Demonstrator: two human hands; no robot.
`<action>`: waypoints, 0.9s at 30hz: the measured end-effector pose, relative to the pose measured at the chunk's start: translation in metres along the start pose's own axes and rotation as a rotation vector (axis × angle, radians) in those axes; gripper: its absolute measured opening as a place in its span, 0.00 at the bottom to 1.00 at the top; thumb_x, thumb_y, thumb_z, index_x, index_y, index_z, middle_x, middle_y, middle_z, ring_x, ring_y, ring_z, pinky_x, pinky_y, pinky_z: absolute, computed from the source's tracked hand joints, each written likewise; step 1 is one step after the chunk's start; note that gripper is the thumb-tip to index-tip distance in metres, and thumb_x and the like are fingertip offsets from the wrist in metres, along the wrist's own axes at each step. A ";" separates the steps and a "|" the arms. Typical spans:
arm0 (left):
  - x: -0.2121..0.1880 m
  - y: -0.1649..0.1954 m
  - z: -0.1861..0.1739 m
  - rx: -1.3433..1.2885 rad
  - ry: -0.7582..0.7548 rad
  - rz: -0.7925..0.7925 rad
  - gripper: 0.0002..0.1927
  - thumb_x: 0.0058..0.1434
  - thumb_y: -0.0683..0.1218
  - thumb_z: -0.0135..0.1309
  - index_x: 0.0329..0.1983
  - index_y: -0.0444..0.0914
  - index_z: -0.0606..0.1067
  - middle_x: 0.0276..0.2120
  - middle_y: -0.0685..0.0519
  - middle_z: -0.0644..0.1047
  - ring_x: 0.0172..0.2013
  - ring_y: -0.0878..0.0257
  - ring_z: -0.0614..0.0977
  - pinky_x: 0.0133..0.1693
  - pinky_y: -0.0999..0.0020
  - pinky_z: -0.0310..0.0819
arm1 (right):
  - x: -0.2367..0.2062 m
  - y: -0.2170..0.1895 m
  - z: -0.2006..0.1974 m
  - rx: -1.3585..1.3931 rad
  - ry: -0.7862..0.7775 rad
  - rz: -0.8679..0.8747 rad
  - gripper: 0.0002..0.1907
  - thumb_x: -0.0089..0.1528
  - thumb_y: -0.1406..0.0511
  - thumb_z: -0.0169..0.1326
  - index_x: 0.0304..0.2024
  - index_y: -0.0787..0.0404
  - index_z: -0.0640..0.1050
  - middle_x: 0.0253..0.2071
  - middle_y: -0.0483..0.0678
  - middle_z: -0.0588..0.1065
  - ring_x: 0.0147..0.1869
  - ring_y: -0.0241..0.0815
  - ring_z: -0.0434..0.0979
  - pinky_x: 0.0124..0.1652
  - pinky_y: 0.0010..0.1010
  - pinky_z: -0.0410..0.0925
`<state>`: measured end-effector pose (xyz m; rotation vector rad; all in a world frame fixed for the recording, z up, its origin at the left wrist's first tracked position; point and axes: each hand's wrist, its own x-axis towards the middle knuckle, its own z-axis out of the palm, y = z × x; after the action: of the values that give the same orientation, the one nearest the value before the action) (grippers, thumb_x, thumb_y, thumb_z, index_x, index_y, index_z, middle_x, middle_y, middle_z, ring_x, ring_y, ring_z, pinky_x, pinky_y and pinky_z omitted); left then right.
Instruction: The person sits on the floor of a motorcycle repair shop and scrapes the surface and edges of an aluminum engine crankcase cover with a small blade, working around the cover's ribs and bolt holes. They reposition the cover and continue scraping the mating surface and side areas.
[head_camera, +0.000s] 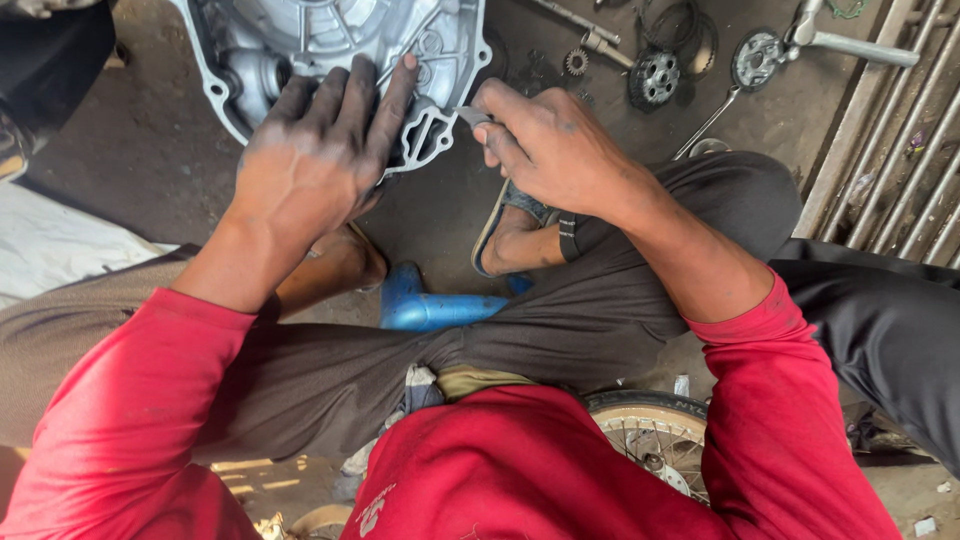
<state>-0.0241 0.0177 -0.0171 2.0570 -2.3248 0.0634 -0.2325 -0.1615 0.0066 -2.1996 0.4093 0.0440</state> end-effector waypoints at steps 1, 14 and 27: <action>0.000 0.000 0.000 -0.001 0.012 0.001 0.56 0.51 0.55 0.65 0.80 0.34 0.53 0.61 0.36 0.75 0.54 0.48 0.82 0.57 0.54 0.76 | -0.001 -0.001 0.001 -0.056 0.012 -0.038 0.03 0.70 0.70 0.51 0.45 0.65 0.71 0.28 0.51 0.79 0.32 0.50 0.83 0.32 0.38 0.73; -0.001 0.000 0.006 0.063 0.107 0.013 0.50 0.59 0.54 0.62 0.81 0.32 0.56 0.61 0.36 0.76 0.54 0.50 0.82 0.58 0.55 0.76 | -0.003 -0.004 0.005 -0.210 0.106 -0.113 0.03 0.70 0.71 0.53 0.42 0.64 0.72 0.30 0.52 0.79 0.34 0.55 0.82 0.32 0.43 0.71; 0.001 0.002 0.005 0.054 0.113 0.020 0.53 0.52 0.57 0.64 0.78 0.30 0.59 0.59 0.36 0.76 0.54 0.48 0.82 0.58 0.56 0.75 | -0.013 -0.020 0.036 -0.368 0.159 -0.299 0.06 0.67 0.70 0.57 0.39 0.66 0.73 0.25 0.54 0.75 0.27 0.54 0.78 0.27 0.42 0.69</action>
<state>-0.0257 0.0170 -0.0220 1.9975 -2.3005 0.2389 -0.2344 -0.1188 0.0019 -2.6168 0.1621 -0.2365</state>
